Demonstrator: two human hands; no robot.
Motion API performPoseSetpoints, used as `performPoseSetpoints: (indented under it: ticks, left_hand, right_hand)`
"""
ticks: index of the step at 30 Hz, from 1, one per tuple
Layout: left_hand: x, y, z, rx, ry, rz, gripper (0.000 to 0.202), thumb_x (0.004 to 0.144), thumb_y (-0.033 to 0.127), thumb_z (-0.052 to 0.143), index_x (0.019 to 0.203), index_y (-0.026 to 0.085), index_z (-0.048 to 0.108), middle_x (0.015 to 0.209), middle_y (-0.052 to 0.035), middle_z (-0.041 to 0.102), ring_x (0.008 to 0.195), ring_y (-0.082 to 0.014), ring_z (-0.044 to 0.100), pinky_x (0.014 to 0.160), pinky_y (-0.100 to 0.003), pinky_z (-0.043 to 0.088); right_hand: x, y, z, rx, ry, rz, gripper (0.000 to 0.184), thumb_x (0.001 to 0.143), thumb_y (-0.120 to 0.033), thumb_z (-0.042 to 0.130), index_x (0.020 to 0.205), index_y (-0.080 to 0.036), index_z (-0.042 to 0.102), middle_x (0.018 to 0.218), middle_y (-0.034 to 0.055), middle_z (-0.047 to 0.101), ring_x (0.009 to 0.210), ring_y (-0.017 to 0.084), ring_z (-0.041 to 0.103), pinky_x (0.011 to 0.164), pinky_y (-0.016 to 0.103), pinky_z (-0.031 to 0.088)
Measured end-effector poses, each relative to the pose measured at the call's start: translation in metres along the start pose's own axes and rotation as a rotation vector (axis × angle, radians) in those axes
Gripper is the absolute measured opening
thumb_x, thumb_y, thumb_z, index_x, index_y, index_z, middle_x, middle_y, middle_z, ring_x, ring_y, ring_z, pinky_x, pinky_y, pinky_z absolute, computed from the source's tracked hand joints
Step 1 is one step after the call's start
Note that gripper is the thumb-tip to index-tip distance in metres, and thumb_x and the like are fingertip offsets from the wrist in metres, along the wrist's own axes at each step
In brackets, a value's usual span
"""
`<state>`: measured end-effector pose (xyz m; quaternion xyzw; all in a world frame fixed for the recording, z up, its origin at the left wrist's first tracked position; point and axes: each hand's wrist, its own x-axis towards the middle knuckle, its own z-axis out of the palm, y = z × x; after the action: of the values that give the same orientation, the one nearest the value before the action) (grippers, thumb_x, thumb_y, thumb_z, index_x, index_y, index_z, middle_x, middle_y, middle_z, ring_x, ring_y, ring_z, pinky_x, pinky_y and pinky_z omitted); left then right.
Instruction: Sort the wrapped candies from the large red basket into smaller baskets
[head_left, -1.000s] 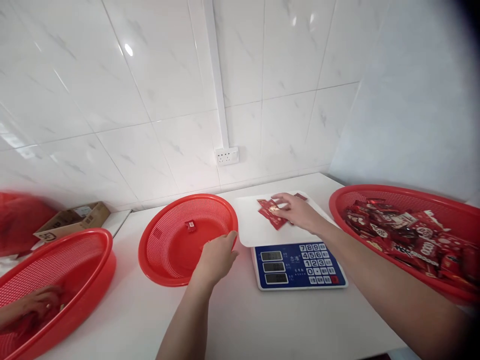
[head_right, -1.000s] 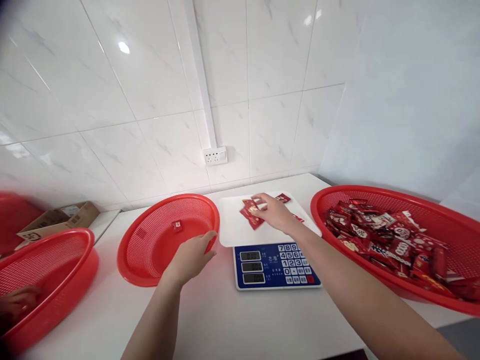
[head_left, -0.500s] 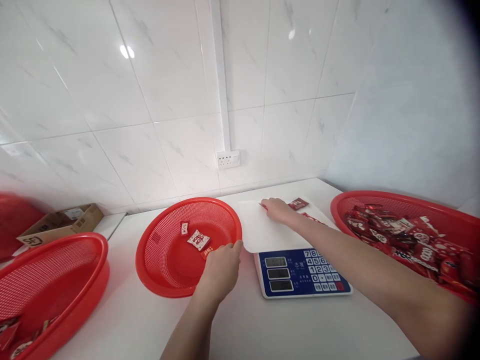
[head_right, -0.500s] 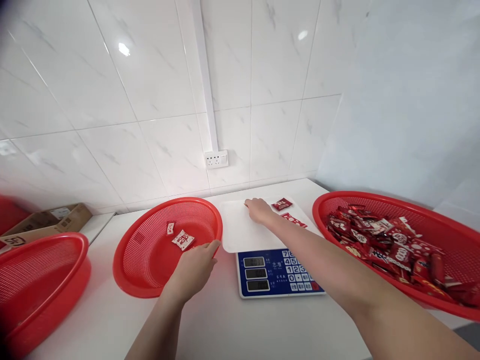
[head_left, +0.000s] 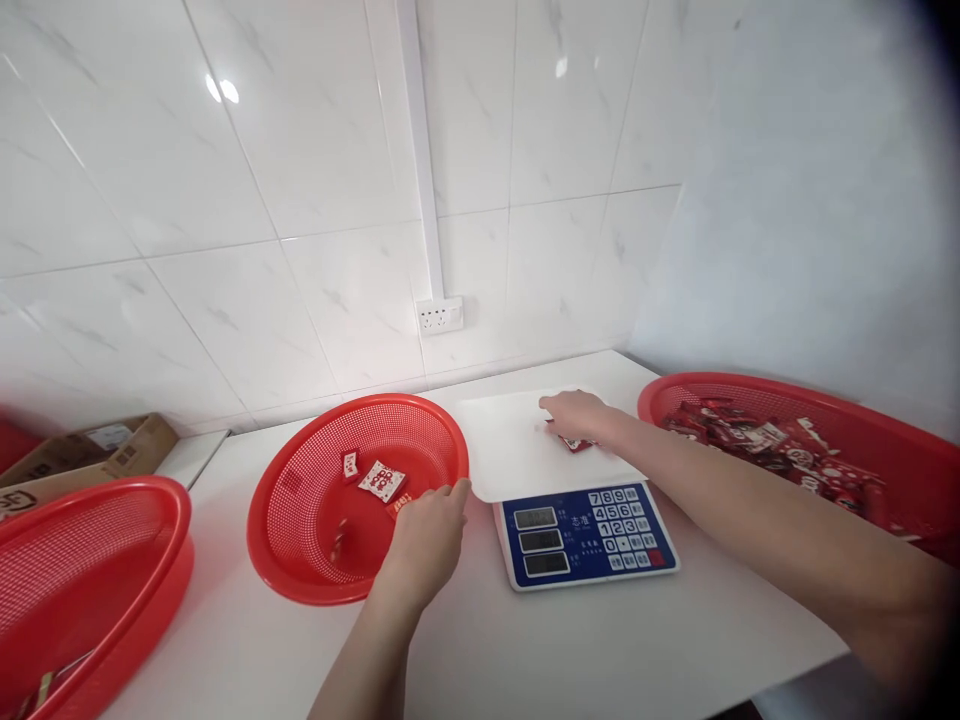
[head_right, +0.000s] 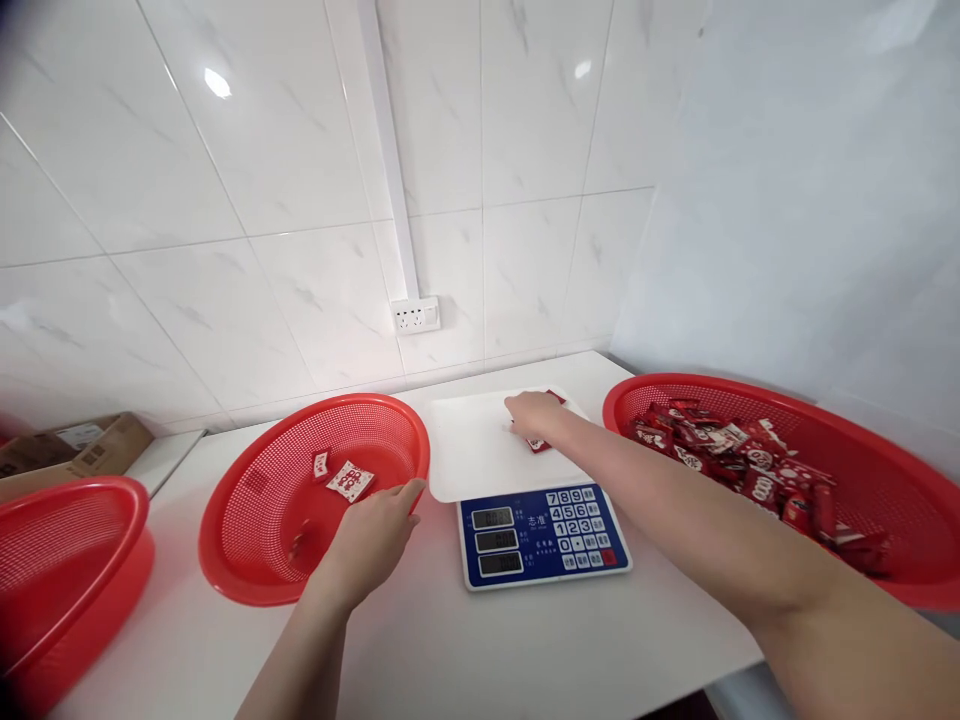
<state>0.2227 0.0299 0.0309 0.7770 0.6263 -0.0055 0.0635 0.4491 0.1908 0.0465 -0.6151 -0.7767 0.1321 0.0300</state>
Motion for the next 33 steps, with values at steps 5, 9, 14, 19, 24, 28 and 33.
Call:
performPoseSetpoints:
  ticks: [5,9,14,19,24,28,33]
  left_hand:
    - [0.0,0.002,-0.002,0.009,-0.008,-0.003,0.023,0.091,0.016,0.04,0.111,0.02,0.05,0.095,-0.0071,0.067,0.085,-0.0203,0.065,0.062,-0.027,0.043]
    - [0.001,0.002,-0.004,0.01,-0.023,-0.01,0.024,0.092,0.018,0.04,0.114,0.021,0.049,0.097,-0.0073,0.067,0.086,-0.0202,0.065,0.063,-0.027,0.043]
    - [0.0,0.001,-0.003,0.009,-0.022,-0.011,0.03,0.093,0.018,0.038,0.121,0.021,0.047,0.101,-0.0088,0.068,0.092,-0.021,0.065,0.066,-0.028,0.044]
    - [0.0,0.001,-0.001,0.008,-0.012,0.0,0.03,0.092,0.016,0.037,0.12,0.02,0.048,0.099,-0.0085,0.068,0.089,-0.0218,0.065,0.065,-0.029,0.045]
    - [0.001,0.003,-0.002,0.023,-0.011,0.007,0.028,0.092,0.013,0.035,0.114,0.019,0.05,0.096,-0.0086,0.068,0.085,-0.0218,0.065,0.063,-0.028,0.044]
    - [0.001,0.003,-0.003,0.031,-0.019,0.006,0.027,0.091,0.014,0.037,0.114,0.02,0.05,0.098,-0.0083,0.067,0.086,-0.0217,0.065,0.063,-0.028,0.044]
    - [0.001,0.002,-0.003,0.031,-0.025,0.003,0.029,0.092,0.016,0.04,0.119,0.021,0.047,0.101,-0.0085,0.068,0.089,-0.0217,0.066,0.063,-0.028,0.044]
  right_hand:
    - [-0.004,-0.003,0.007,0.098,-0.019,0.013,0.024,0.075,-0.011,0.06,0.099,-0.014,0.065,0.092,0.0136,0.069,0.093,0.028,0.065,0.077,0.038,0.049]
    - [-0.009,-0.032,-0.014,0.339,-0.006,-0.161,0.04,0.091,-0.024,0.047,0.131,-0.018,0.047,0.113,0.0101,0.066,0.094,0.015,0.065,0.079,0.026,0.051]
    - [-0.014,-0.028,-0.028,0.229,-0.021,-0.258,0.055,0.092,-0.039,0.047,0.144,-0.027,0.032,0.138,0.0085,0.05,0.116,0.018,0.056,0.089,0.03,0.049]
    - [-0.024,0.023,-0.003,-0.083,-0.069,0.054,0.035,0.073,-0.013,0.064,0.108,-0.015,0.065,0.11,0.0188,0.065,0.107,0.038,0.059,0.087,0.05,0.045]
    - [-0.031,0.025,0.013,-0.066,-0.043,0.075,0.038,0.077,-0.014,0.059,0.115,-0.013,0.06,0.112,0.0205,0.063,0.106,0.036,0.059,0.086,0.047,0.045]
    - [-0.028,-0.015,0.002,0.208,-0.051,-0.205,0.048,0.093,-0.04,0.042,0.139,-0.025,0.039,0.127,0.0091,0.058,0.105,0.019,0.061,0.086,0.031,0.048]
    - [-0.011,-0.025,-0.005,0.213,0.048,-0.27,0.062,0.092,-0.051,0.042,0.147,-0.026,0.028,0.149,0.0089,0.035,0.132,0.022,0.04,0.102,0.034,0.039]
